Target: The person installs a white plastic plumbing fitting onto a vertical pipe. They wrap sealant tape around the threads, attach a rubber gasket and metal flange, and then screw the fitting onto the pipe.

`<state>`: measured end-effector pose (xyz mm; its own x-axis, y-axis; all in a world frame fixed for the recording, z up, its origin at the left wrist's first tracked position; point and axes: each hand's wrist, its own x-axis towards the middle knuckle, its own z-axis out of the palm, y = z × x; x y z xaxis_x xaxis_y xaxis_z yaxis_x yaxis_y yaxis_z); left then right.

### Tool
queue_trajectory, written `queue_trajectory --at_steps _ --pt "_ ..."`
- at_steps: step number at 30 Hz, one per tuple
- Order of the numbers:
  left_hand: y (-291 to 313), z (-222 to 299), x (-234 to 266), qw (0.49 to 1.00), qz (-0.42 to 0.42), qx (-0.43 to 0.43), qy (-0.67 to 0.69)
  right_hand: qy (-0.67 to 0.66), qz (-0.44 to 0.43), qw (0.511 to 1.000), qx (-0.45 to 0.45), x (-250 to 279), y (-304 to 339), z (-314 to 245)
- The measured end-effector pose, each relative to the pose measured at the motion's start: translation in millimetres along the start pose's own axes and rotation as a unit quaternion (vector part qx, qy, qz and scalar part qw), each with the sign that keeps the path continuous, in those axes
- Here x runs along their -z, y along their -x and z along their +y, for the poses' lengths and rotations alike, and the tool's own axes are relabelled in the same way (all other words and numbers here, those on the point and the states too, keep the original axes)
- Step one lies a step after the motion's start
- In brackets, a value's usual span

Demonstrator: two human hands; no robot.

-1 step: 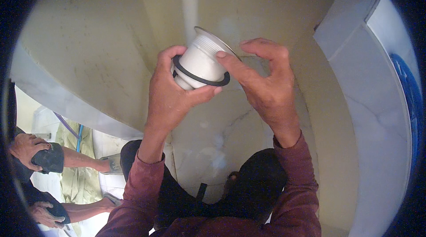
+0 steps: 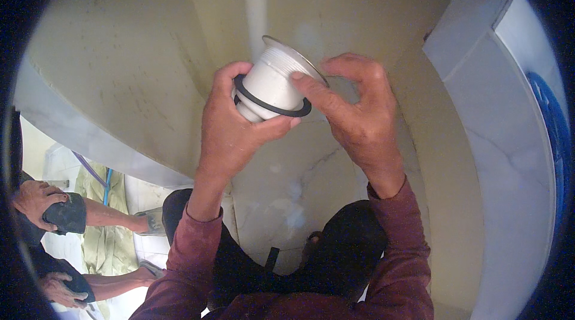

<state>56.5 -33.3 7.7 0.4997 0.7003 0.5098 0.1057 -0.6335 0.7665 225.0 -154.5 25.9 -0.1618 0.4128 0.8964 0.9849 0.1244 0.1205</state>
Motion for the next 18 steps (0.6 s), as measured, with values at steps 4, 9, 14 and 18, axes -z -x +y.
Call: queue_trajectory --at_steps 4,9,14,18 --pt "2.1 0.1 2.1 0.999 0.018 -0.031 -0.038 0.049 -0.023 0.998 0.027 0.6 0.0 -3.8" --pt "6.9 5.2 -4.6 0.991 0.021 -0.063 -0.115 0.02 -0.009 0.999 -0.048 -1.5 0.7 -7.9" --pt "8.5 3.1 -5.7 0.968 0.041 -0.139 -0.207 -0.029 0.045 0.996 -0.07 11.1 -5.9 -6.7" --pt "9.0 0.6 -6.5 0.959 0.041 -0.167 -0.224 -0.031 0.03 0.997 -0.059 6.1 -7.8 -7.8"
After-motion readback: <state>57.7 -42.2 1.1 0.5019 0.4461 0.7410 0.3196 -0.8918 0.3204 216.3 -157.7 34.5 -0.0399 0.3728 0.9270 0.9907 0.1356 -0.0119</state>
